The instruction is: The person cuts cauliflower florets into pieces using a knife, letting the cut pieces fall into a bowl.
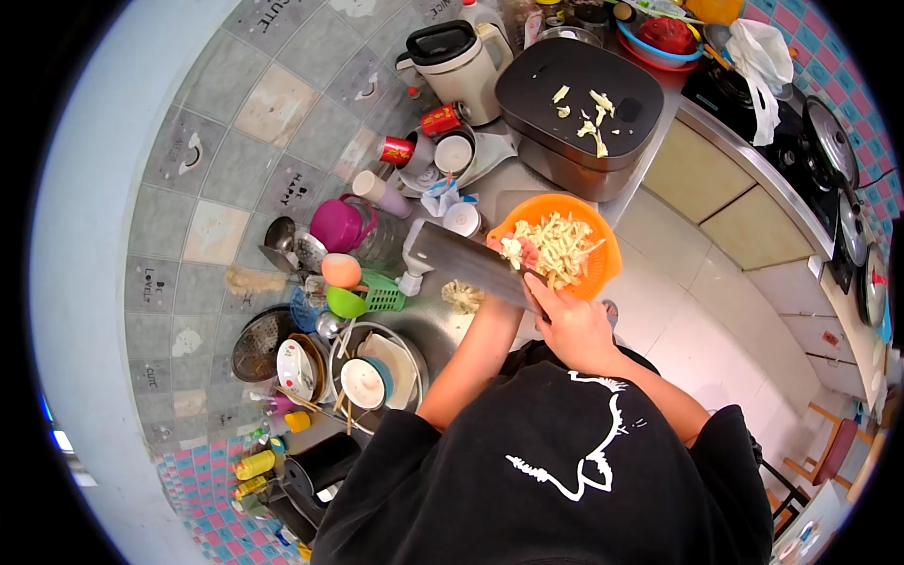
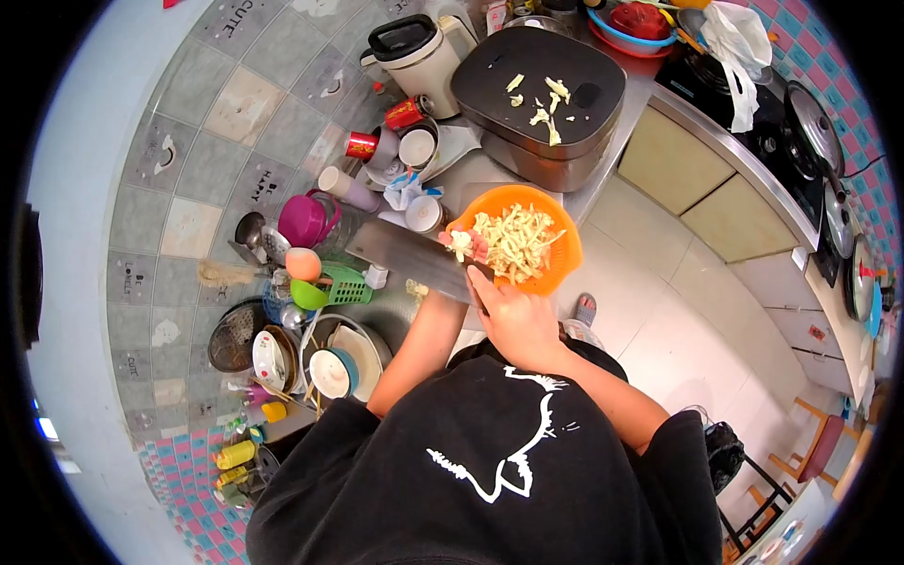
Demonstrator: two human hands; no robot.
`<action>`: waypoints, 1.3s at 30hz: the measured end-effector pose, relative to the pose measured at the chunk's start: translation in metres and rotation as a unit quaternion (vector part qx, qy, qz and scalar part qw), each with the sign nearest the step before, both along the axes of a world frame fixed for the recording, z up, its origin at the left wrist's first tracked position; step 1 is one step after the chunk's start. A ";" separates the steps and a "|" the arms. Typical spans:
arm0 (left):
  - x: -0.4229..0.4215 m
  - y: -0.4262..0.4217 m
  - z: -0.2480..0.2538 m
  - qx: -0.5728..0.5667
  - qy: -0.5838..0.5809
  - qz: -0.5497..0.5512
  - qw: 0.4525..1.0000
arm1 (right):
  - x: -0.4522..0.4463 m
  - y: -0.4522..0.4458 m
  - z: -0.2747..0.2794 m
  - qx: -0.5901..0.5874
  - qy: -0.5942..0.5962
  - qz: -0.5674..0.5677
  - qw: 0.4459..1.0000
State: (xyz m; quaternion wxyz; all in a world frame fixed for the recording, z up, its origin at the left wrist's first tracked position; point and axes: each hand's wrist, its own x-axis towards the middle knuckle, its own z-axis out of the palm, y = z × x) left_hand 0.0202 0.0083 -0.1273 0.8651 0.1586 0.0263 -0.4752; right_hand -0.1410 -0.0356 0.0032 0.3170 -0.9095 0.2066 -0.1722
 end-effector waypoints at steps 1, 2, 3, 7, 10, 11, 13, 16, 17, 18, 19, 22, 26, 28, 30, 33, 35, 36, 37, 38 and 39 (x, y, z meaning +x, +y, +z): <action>-0.003 -0.001 0.003 0.003 -0.006 0.003 1.000 | 0.002 -0.002 0.000 0.009 0.002 0.000 1.000; -0.005 -0.001 0.006 0.005 -0.013 0.007 1.000 | 0.003 -0.002 -0.001 0.017 0.003 0.001 1.000; -0.005 -0.001 0.006 0.006 -0.013 0.007 1.000 | 0.003 -0.003 -0.001 0.018 0.003 0.001 1.000; -0.009 -0.002 0.015 0.107 -0.057 0.040 0.992 | -0.001 -0.004 0.000 0.047 0.007 0.008 0.999; -0.015 -0.003 0.023 0.143 -0.063 0.054 0.986 | -0.002 -0.004 0.007 0.070 0.008 0.002 0.998; -0.017 -0.003 0.025 0.140 -0.040 0.056 0.988 | -0.002 -0.004 0.008 0.085 0.013 -0.004 0.996; -0.023 -0.007 0.040 0.192 -0.024 0.063 0.979 | 0.002 -0.006 0.006 0.091 0.005 -0.008 0.996; -0.023 -0.010 0.049 0.238 -0.006 0.069 0.969 | 0.001 -0.007 0.007 0.097 -0.004 -0.011 0.995; -0.025 -0.010 0.051 0.252 -0.002 0.082 0.964 | 0.000 -0.006 0.007 0.099 -0.003 -0.011 0.995; -0.027 -0.011 0.054 0.266 0.002 0.096 0.959 | -0.001 -0.005 0.007 0.099 -0.004 -0.011 0.995; -0.026 -0.012 0.051 0.265 0.001 0.095 0.959 | -0.002 -0.004 0.005 0.098 0.005 -0.017 0.995; -0.029 -0.012 0.046 0.255 -0.028 0.080 0.963 | 0.000 -0.004 -0.001 0.093 0.014 -0.031 0.995; -0.032 -0.015 0.059 0.313 -0.004 0.096 0.945 | 0.002 -0.005 -0.010 0.074 0.007 -0.029 0.997; -0.033 -0.012 0.058 0.312 0.010 0.094 0.946 | 0.001 -0.004 -0.013 0.070 0.022 -0.034 0.997; -0.034 -0.008 0.054 0.280 -0.027 0.087 0.956 | 0.001 -0.005 -0.016 0.065 0.038 -0.041 0.996; -0.042 -0.011 0.069 0.371 -0.070 0.094 0.921 | 0.001 -0.012 -0.021 0.053 0.037 -0.064 0.996; -0.044 -0.012 0.084 0.392 -0.083 0.081 0.912 | 0.000 -0.018 -0.027 0.085 -0.007 -0.086 0.993; -0.042 -0.011 0.088 0.414 -0.096 0.070 0.902 | 0.001 -0.022 -0.029 0.085 -0.007 -0.086 0.993; -0.033 -0.006 0.073 0.380 -0.073 0.027 0.922 | 0.001 -0.026 -0.031 0.130 -0.006 -0.117 0.985; -0.029 -0.002 0.069 0.380 -0.073 0.027 0.922 | 0.001 -0.030 -0.033 0.174 -0.004 -0.148 0.973; -0.025 0.000 0.067 0.307 -0.040 0.002 0.951 | 0.001 -0.032 -0.036 0.174 -0.005 -0.148 0.974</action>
